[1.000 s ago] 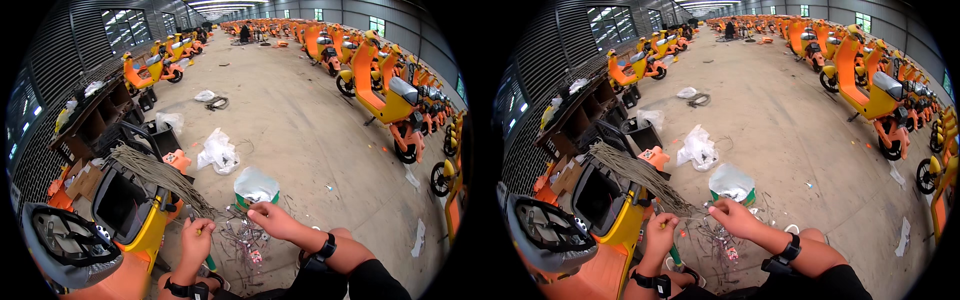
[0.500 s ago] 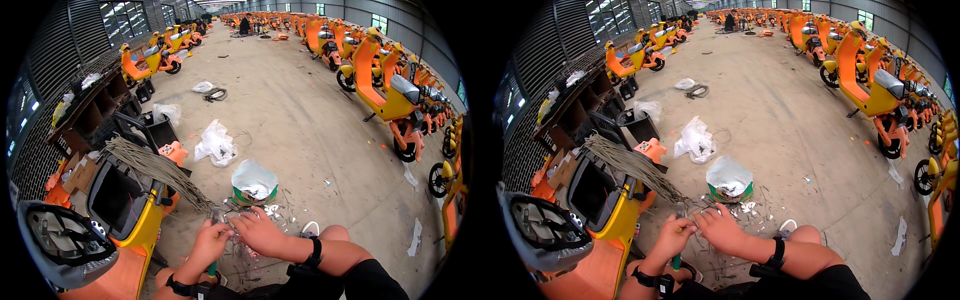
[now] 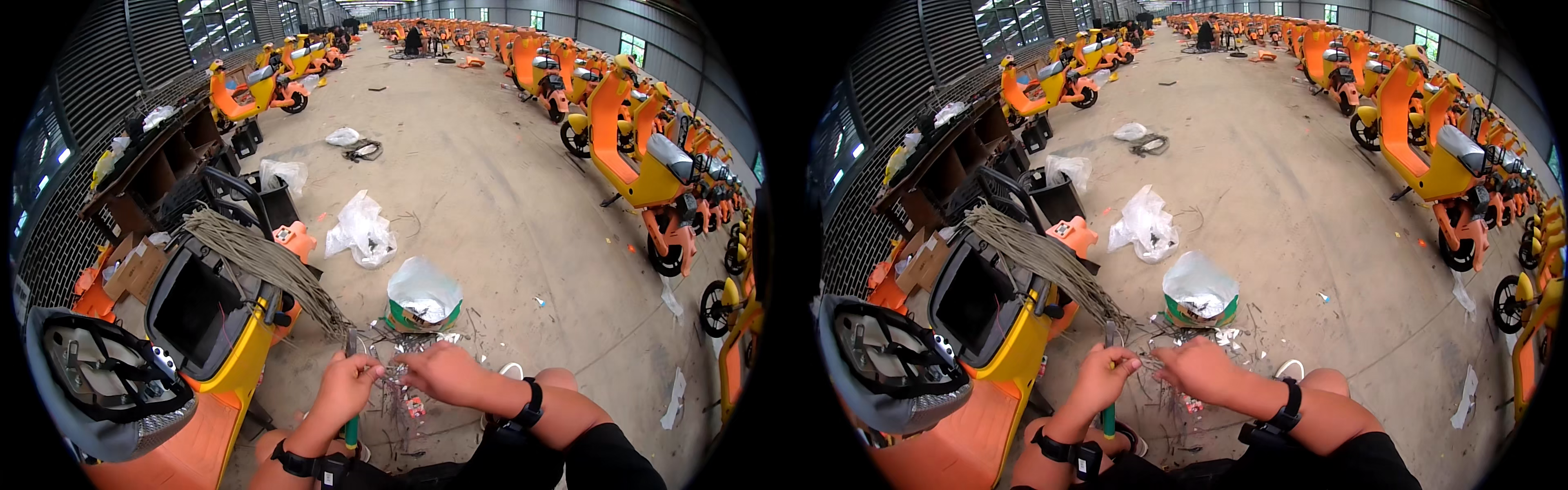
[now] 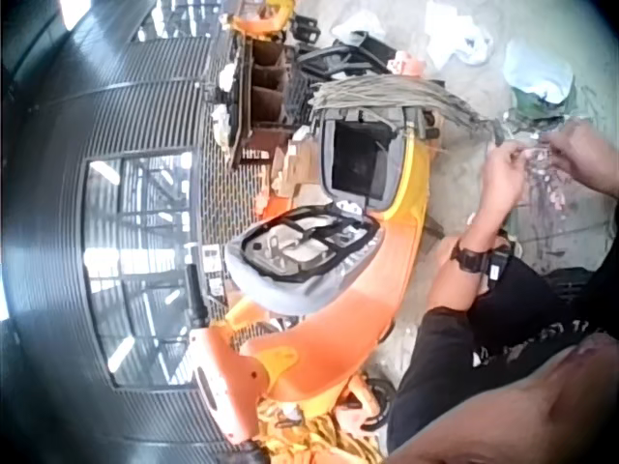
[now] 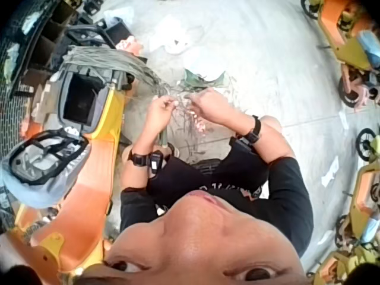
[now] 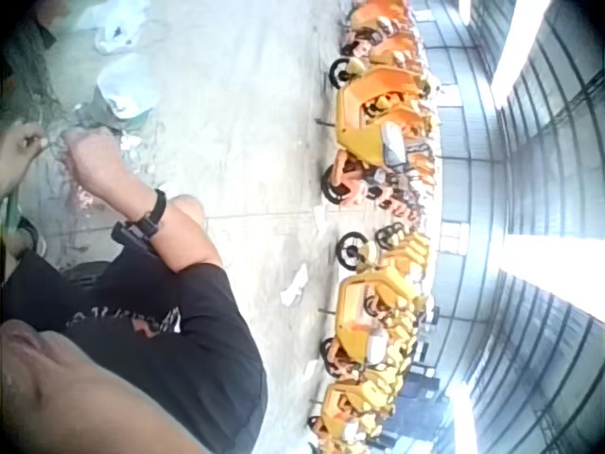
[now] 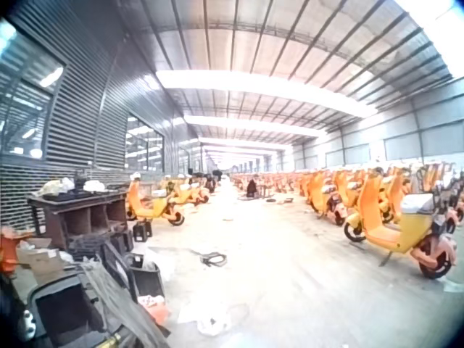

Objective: The person strips insulation from the ends of several thin wires using a wire stripper and twists the exposed copper strands together by hand.

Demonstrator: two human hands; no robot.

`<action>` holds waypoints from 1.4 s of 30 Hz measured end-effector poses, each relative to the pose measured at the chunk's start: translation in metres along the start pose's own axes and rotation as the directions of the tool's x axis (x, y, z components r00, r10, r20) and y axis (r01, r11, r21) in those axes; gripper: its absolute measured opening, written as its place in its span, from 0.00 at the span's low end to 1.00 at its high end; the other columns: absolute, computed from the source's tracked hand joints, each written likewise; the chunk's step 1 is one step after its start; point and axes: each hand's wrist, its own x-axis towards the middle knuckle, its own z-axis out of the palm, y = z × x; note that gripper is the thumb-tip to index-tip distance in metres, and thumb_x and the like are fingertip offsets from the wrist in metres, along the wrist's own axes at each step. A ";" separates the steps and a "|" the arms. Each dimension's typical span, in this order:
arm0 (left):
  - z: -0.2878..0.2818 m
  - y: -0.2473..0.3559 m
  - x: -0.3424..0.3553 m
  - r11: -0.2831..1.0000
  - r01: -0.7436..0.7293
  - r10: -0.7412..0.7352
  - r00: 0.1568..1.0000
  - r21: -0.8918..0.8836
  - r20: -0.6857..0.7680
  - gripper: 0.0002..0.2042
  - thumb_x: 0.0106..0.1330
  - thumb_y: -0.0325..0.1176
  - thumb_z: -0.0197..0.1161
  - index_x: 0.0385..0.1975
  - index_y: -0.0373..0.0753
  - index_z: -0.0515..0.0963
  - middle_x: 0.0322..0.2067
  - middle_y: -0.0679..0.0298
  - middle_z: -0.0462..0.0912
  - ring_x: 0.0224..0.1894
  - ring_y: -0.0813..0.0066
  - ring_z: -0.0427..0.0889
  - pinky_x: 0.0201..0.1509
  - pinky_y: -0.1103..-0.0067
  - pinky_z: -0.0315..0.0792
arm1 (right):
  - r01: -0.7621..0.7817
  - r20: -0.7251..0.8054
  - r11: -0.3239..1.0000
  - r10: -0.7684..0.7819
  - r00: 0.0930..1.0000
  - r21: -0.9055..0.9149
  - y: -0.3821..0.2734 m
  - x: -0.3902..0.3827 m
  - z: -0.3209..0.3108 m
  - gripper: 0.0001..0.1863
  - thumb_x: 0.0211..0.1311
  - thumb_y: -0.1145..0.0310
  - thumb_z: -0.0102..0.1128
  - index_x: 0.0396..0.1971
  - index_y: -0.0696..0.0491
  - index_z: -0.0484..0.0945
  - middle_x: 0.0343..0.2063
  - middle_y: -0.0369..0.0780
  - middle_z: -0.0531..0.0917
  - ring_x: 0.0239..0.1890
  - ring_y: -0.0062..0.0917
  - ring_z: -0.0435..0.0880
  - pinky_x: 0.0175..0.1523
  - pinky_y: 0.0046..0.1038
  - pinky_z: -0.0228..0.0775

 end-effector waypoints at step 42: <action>-0.044 -0.021 0.005 0.919 0.212 -0.188 0.977 -0.333 0.104 0.09 0.67 0.34 0.67 0.36 0.34 0.82 0.23 0.73 0.75 0.23 0.85 0.70 0.27 0.84 0.66 | 0.041 -0.185 0.994 -0.021 0.982 0.106 0.009 0.011 -0.029 0.09 0.58 0.69 0.67 0.38 0.51 0.82 0.32 0.37 0.81 0.37 0.34 0.81 0.42 0.32 0.75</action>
